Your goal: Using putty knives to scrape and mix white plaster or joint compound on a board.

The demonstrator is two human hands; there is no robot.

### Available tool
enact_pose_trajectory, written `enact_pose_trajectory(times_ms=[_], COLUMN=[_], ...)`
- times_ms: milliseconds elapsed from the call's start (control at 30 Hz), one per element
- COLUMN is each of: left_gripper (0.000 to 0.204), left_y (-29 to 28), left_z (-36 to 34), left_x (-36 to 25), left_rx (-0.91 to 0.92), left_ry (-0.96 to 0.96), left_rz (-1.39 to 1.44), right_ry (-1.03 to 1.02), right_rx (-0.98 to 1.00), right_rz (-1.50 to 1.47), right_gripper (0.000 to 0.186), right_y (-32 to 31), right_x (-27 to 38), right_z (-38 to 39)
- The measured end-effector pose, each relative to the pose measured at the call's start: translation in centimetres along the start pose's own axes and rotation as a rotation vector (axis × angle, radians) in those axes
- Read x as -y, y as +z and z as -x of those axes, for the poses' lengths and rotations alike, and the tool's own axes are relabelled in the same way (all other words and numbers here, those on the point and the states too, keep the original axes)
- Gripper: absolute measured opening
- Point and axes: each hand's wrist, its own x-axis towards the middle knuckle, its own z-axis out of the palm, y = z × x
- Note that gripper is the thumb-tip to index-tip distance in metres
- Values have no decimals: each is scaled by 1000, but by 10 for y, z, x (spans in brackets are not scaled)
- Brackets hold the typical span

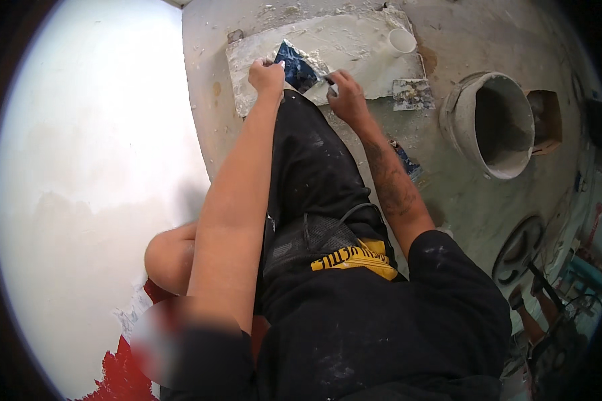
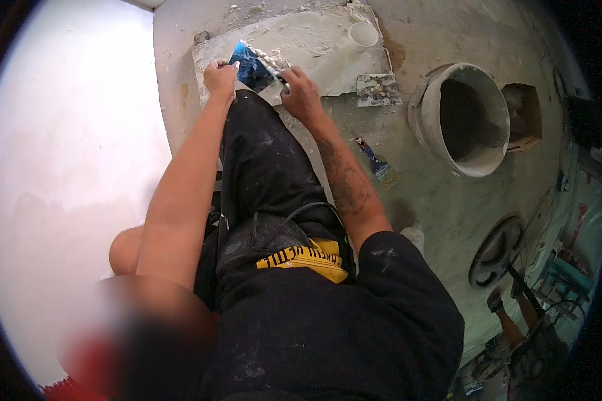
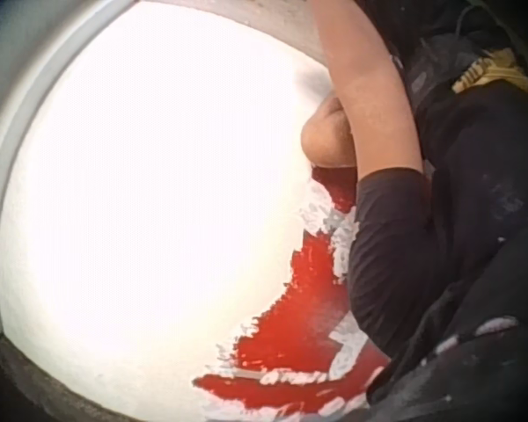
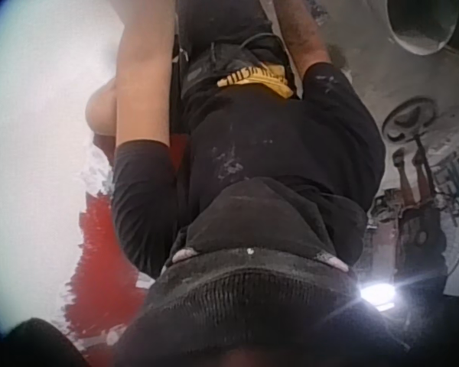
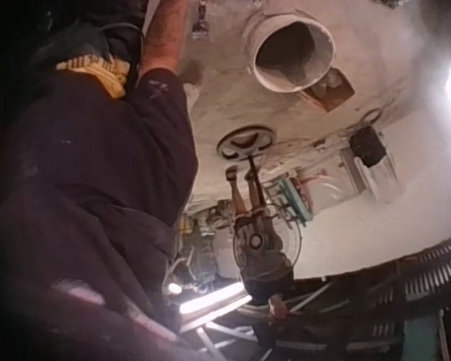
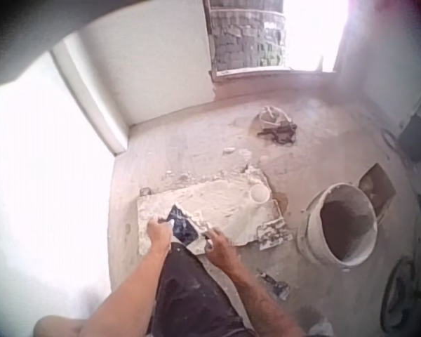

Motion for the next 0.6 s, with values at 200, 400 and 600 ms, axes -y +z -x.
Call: enact_pose_trajectory(times_ms=[200, 400, 600], left_gripper=[12, 19, 25], left_y=[0, 4, 5], left_z=[1, -9, -3], left_x=[-2, 14, 9], left_rx=[194, 130, 95], left_ry=[-134, -39, 54], left_rz=[104, 41, -30], right_ry=[-41, -30, -72], right_rx=[66, 54, 26], right_rz=[49, 95, -33], right_gripper=[30, 22, 22], right_y=[22, 11, 0], right_x=[-3, -28, -7], right_z=[-7, -53, -45])
